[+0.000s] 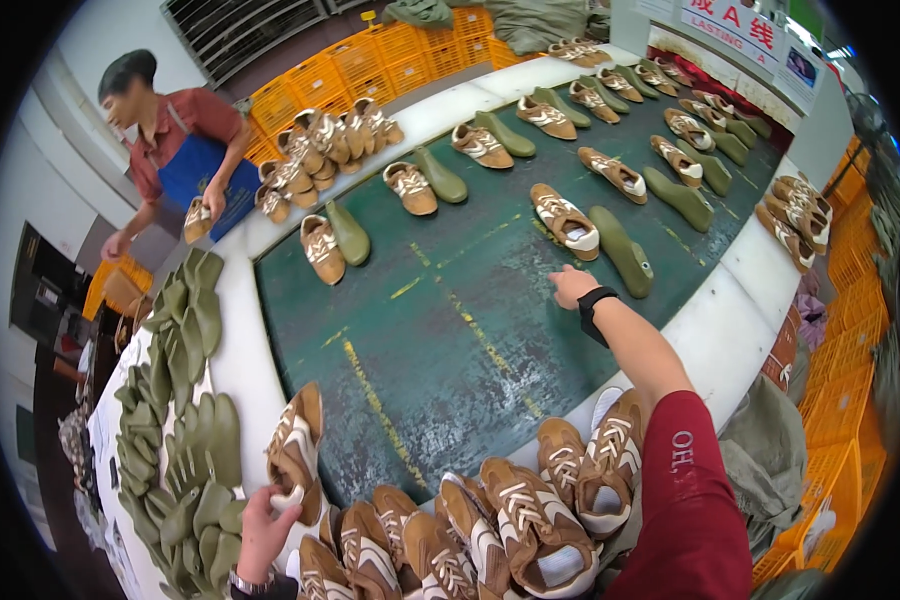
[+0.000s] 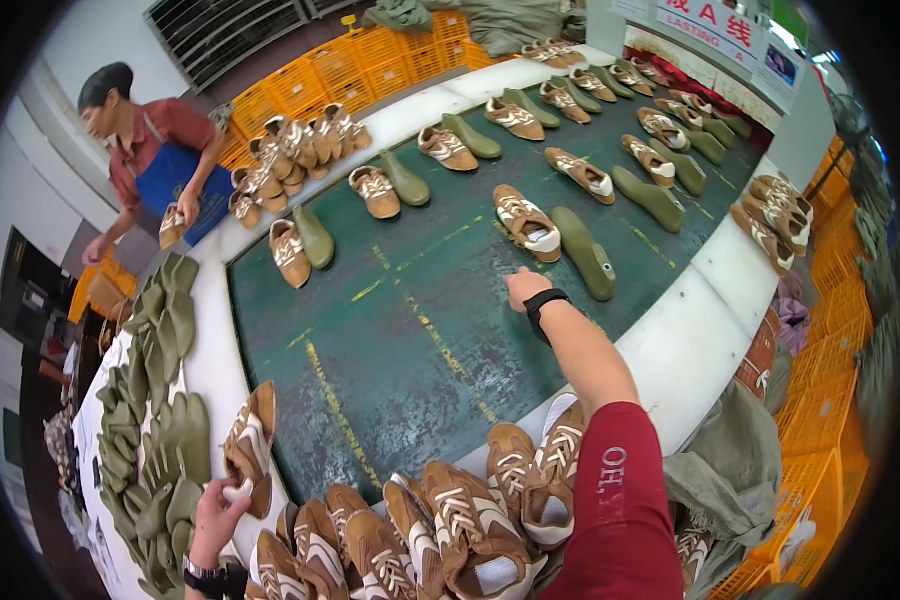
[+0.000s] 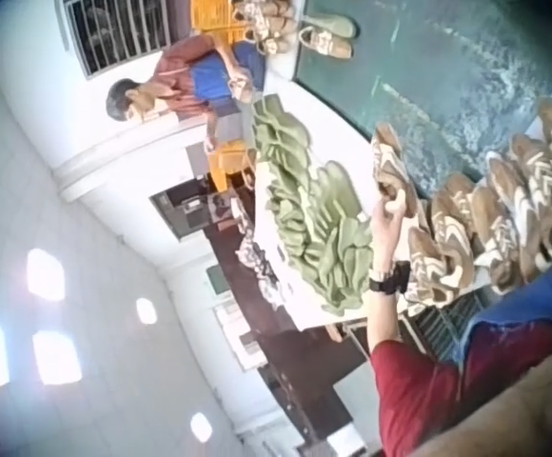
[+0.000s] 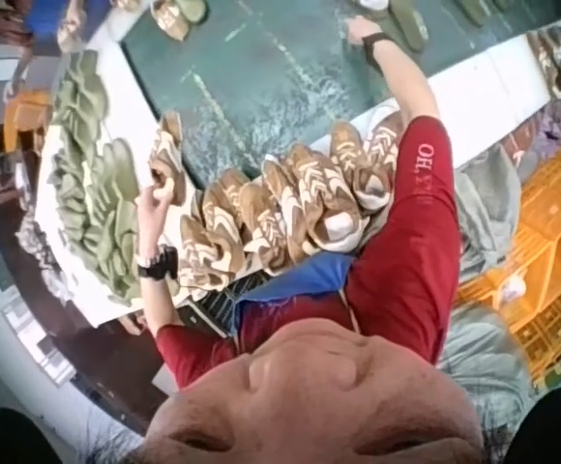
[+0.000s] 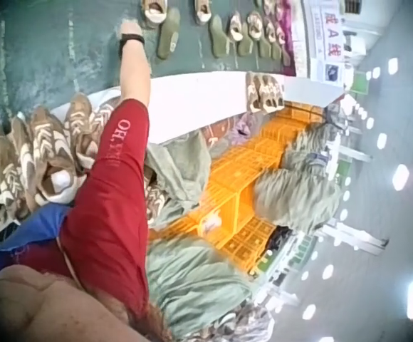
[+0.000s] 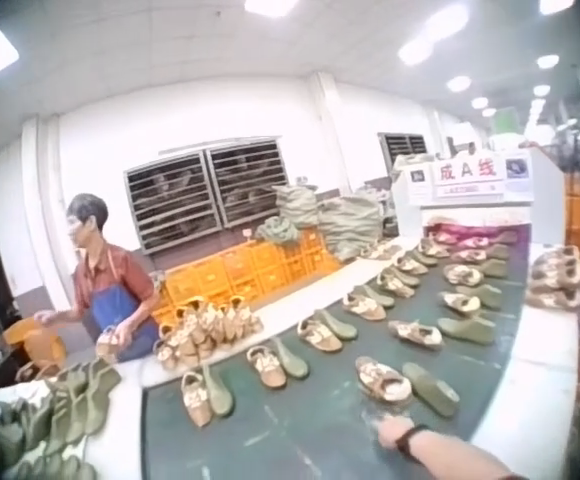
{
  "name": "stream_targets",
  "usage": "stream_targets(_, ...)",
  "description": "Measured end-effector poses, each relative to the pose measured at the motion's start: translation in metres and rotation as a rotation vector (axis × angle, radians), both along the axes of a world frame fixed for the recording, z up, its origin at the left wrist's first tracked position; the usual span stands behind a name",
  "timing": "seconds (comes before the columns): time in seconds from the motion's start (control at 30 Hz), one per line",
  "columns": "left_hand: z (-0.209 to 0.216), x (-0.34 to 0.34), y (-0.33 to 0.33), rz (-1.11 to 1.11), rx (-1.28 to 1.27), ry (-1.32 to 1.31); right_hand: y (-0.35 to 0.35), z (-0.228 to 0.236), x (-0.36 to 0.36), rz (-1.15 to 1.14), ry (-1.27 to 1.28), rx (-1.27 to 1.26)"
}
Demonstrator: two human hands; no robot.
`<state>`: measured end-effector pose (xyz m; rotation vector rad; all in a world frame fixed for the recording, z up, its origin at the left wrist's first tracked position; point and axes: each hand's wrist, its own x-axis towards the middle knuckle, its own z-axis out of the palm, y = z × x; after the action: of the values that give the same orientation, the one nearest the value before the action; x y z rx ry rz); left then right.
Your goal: The recorder and a coworker are organizing green shoe lasts and finished shoes onto a workbench in a shoe manufacturing facility.
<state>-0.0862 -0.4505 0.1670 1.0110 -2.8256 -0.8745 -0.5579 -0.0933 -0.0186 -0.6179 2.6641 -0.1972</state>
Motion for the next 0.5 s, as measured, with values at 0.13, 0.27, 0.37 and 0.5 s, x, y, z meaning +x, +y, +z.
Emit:
stream_targets(0.13,0.004,-0.028,0.013,-0.007,0.412,0.046,-0.054,0.065,0.047,0.487,-0.019,-0.32)
stream_targets(0.27,0.005,-0.085,0.053,-0.288,0.225,0.087,-0.111,0.182,0.176,0.674,-0.349,-0.591)
stream_targets(0.37,0.006,-0.117,0.095,-0.428,0.191,0.2,-0.121,0.174,0.214,0.767,-0.232,-0.544)
stream_targets(0.5,0.021,-0.121,0.114,-0.522,0.039,0.355,-0.111,0.13,0.184,0.558,-0.148,-0.505)
